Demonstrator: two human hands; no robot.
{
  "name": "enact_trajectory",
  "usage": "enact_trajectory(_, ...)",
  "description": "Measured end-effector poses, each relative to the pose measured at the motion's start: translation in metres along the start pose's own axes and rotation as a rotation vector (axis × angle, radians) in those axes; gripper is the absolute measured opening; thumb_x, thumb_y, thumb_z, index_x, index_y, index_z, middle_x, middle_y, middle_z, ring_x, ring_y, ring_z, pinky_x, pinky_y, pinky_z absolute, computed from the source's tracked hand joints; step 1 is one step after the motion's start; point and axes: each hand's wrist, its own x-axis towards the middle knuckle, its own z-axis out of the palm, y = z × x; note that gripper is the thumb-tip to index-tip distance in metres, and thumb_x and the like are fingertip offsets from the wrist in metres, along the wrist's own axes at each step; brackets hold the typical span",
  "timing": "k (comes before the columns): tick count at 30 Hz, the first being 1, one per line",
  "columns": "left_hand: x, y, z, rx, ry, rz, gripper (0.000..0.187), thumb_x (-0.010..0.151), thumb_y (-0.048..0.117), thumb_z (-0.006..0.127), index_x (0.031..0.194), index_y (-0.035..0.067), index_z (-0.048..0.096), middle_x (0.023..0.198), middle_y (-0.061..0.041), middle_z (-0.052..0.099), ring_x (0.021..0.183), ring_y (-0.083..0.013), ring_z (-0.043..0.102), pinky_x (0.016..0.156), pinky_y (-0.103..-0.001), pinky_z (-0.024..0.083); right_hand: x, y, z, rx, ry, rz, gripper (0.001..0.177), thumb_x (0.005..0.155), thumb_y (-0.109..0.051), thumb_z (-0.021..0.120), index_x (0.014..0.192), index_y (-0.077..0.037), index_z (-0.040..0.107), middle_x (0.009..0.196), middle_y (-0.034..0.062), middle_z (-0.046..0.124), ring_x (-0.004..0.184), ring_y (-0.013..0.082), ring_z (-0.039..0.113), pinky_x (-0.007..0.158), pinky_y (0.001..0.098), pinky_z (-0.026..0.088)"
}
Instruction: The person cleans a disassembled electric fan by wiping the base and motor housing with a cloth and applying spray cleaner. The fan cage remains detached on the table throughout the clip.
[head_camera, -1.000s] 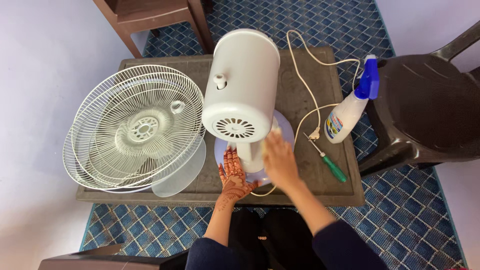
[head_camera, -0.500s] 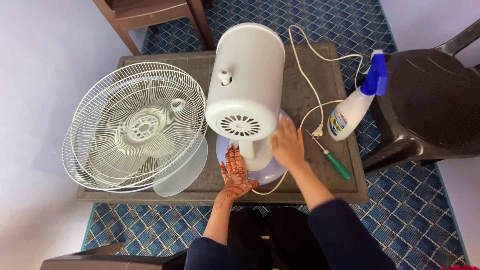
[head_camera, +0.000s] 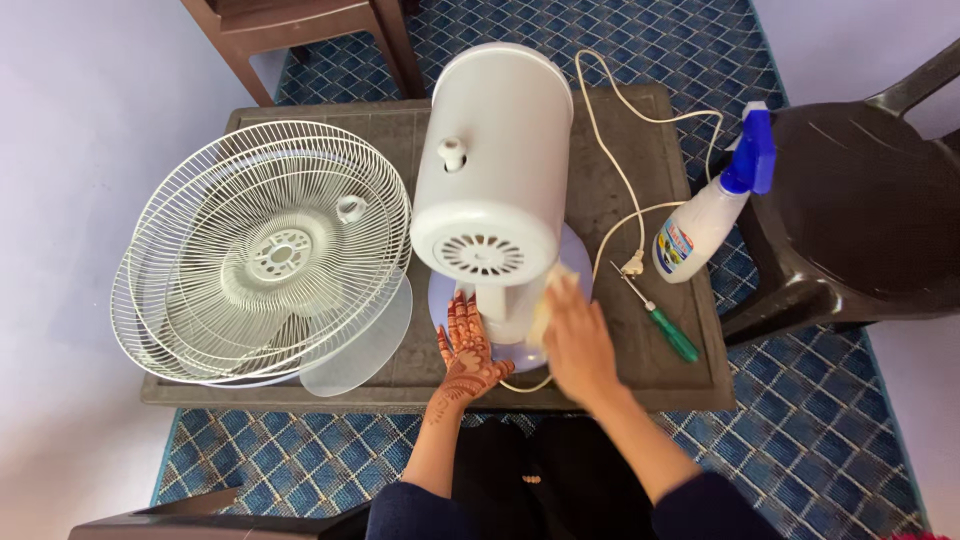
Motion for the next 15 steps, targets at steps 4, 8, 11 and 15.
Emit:
enact_trajectory(4, -0.003, 0.007, -0.008, 0.009, 0.003, -0.003, 0.139, 0.07, 0.042, 0.085, 0.16, 0.009, -0.015, 0.171, -0.013, -0.016, 0.158, -0.0319, -0.017, 0.124, -0.057, -0.007, 0.072, 0.039, 0.016, 0.118, 0.083, 0.117, 0.059, 0.097, -0.021, 0.051, 0.15, 0.002, 0.038, 0.16, 0.0263, 0.033, 0.148, 0.0404, 0.031, 0.115, 0.0578, 0.03)
enact_trajectory(8, -0.007, 0.013, -0.013, 0.008, -0.007, -0.023, 0.141, 0.069, 0.043, 0.086, 0.159, 0.009, -0.017, 0.17, -0.013, -0.016, 0.158, -0.0315, -0.017, 0.125, -0.057, -0.007, 0.106, 0.056, 0.031, 0.088, 0.019, 0.153, 0.058, 0.098, -0.015, 0.047, 0.153, 0.0, 0.037, 0.16, 0.0252, 0.039, 0.148, 0.039, 0.039, 0.119, 0.0533, 0.035)
enact_trajectory(11, -0.011, 0.015, -0.015, -0.022, 0.008, -0.025, 0.139, 0.07, 0.041, 0.086, 0.16, 0.011, -0.015, 0.171, -0.011, -0.014, 0.158, -0.0303, -0.015, 0.125, -0.056, -0.006, 0.091, 0.054, 0.038, 0.051, 0.056, -0.029, 0.059, 0.097, -0.013, 0.049, 0.153, 0.002, 0.037, 0.16, 0.028, 0.04, 0.15, 0.0416, 0.038, 0.12, 0.0532, 0.032)
enact_trajectory(15, -0.009, 0.012, -0.015, -0.018, 0.003, -0.016, 0.138, 0.07, 0.04, 0.085, 0.16, 0.01, -0.015, 0.171, -0.012, -0.014, 0.159, -0.0312, -0.016, 0.124, -0.056, -0.007, 0.075, 0.046, 0.043, 0.087, 0.055, -0.079, 0.056, 0.099, -0.02, 0.055, 0.149, 0.0, 0.04, 0.157, 0.0261, 0.038, 0.147, 0.0426, 0.035, 0.117, 0.058, 0.026)
